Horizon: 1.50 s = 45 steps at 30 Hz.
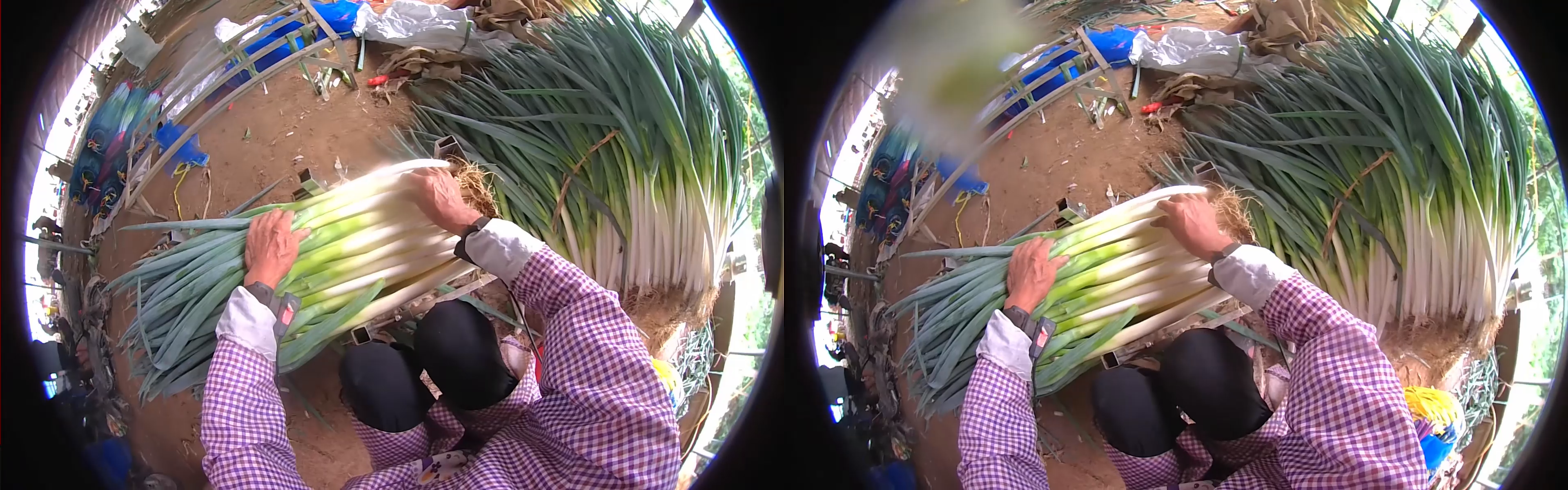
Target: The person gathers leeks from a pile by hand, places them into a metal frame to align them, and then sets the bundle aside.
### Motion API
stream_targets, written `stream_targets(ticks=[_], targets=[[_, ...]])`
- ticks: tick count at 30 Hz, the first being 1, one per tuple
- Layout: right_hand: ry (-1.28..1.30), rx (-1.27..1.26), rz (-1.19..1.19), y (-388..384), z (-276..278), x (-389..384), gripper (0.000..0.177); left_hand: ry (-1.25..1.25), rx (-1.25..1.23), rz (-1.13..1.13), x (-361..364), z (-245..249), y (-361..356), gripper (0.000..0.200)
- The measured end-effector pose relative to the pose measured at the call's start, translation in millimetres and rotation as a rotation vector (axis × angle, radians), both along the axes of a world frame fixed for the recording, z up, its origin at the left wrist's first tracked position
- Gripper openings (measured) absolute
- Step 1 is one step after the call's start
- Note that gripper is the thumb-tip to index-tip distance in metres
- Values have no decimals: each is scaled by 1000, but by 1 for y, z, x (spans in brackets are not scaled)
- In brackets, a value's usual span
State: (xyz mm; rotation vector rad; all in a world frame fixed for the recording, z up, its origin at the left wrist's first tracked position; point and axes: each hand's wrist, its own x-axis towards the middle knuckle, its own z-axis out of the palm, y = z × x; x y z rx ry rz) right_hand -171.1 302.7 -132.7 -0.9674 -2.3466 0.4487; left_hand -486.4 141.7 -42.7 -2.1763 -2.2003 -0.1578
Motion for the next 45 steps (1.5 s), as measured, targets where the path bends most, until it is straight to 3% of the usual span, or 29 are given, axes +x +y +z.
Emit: stream_targets(ticks=[7, 10, 15, 19, 23, 28, 36, 41, 42, 44, 45], targets=[[-320, 339, -60, -17, 35, 4, 35, 4, -6, -10, 2, 4, 1, 42], [-434, 162, -7, -9, 38, 2, 31, 17, -41, 7, 8, 9, 1, 41], [-150, 25, -40, 16, 14, 0, 33, 38, 3, 15, 8, 7, 0, 41], [-115, -29, -90, 22, 15, -3, 40, 17, 90, 79, 23, 11, -3, 41], [-107, 30, -45, 13, 17, 4, 34, -53, 141, 55, 20, 6, -7, 38], [-89, 17, 123, 23, 22, 19, 13, -156, 122, 12, 16, 10, -8, 36], [-93, 33, 81, 31, 8, 6, 12, -182, 98, 48, 4, 1, 12, 33], [-217, 72, 82, -2, 26, 5, 26, -96, 66, 90, 16, 6, 2, 36], [-178, 113, 92, -14, 30, 1, 37, -86, 75, 90, 16, 6, 1, 36], [-49, -35, 83, -34, 22, -18, 55, -69, 89, 88, 16, 5, 1, 36], [-97, -31, 124, -41, 19, -27, 67, -69, 72, 94, 18, 8, -2, 36]])
